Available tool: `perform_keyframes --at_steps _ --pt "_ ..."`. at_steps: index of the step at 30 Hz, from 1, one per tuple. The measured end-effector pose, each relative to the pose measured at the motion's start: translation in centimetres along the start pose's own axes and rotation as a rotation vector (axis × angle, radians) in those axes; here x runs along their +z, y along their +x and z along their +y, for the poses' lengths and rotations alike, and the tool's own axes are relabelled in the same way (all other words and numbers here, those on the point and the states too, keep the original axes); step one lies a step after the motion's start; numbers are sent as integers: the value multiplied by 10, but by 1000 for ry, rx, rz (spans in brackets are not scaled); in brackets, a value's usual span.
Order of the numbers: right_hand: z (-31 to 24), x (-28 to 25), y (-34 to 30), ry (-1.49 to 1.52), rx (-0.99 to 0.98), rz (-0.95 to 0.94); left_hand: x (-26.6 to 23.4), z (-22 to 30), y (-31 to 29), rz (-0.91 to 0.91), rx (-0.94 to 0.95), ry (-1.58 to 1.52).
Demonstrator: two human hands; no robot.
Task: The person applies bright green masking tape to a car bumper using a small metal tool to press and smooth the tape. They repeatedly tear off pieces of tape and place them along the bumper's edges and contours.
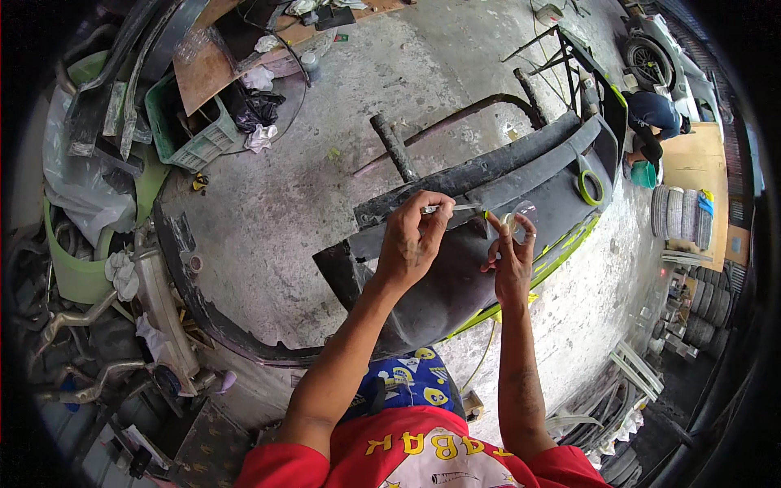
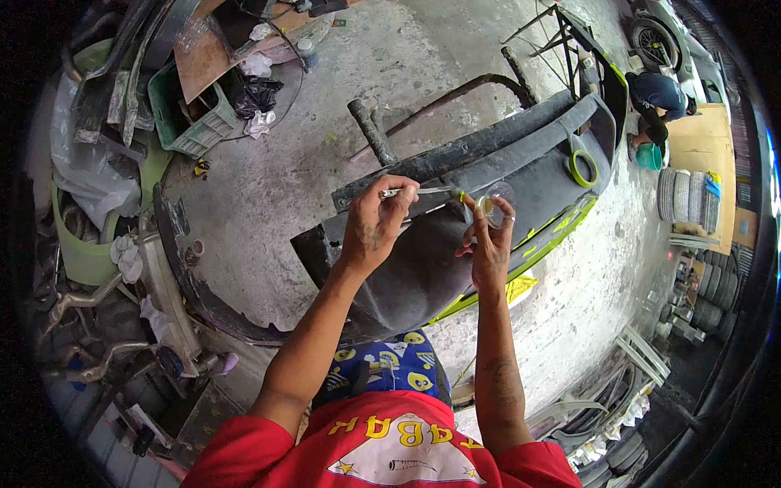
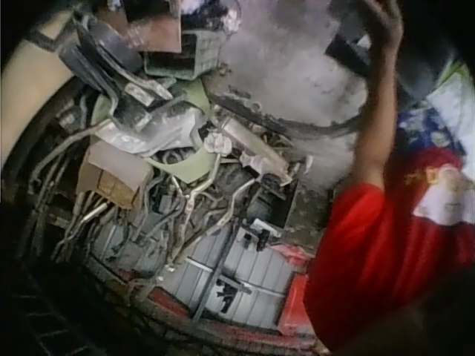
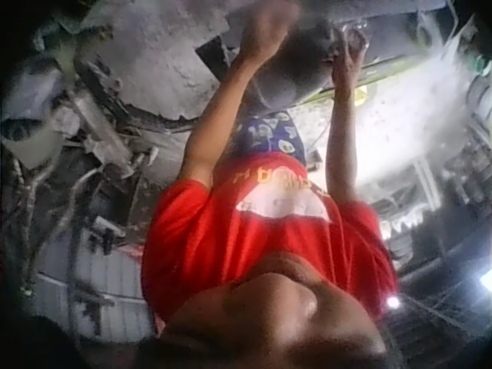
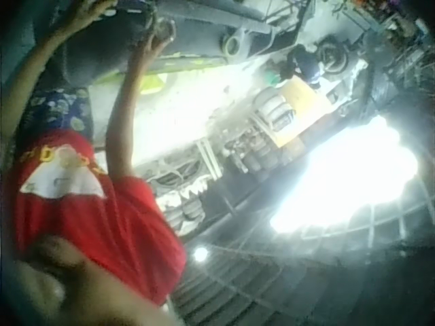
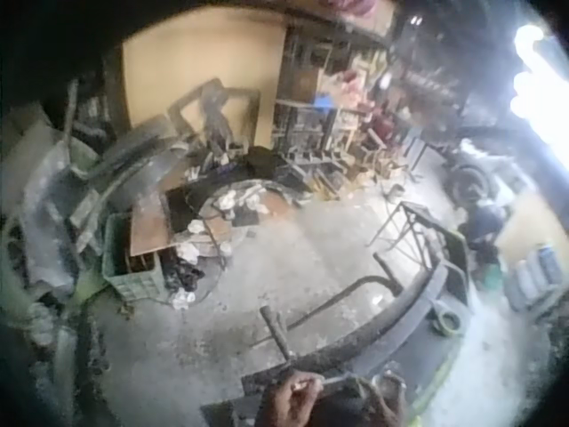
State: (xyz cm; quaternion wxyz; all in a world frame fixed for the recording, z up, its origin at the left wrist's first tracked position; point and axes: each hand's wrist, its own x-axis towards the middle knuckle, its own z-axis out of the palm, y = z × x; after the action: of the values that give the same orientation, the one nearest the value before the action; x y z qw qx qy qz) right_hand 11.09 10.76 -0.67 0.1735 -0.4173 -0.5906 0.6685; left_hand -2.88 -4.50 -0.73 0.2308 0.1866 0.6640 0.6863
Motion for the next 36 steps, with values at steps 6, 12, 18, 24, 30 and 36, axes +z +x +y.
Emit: perform_keyframes --at_steps 6,12,18,24,30,36 --pt "-3 1 -1 -7 14 0 3 9 1 -16 33 -29" --pt "-2 1 -2 -13 5 9 9 8 1 -36 42 8" --pt "-3 2 -2 -26 -5 6 8 3 0 -28 51 9" --pt "-4 2 -3 -36 -23 3 7 5 -1 -26 61 -13" --pt "-3 0 -5 -8 -32 10 -11 28 -9 -31 -35 -50" --pt "-5 -21 -24 4 -18 14 -40 37 -32 42 -174 -226"
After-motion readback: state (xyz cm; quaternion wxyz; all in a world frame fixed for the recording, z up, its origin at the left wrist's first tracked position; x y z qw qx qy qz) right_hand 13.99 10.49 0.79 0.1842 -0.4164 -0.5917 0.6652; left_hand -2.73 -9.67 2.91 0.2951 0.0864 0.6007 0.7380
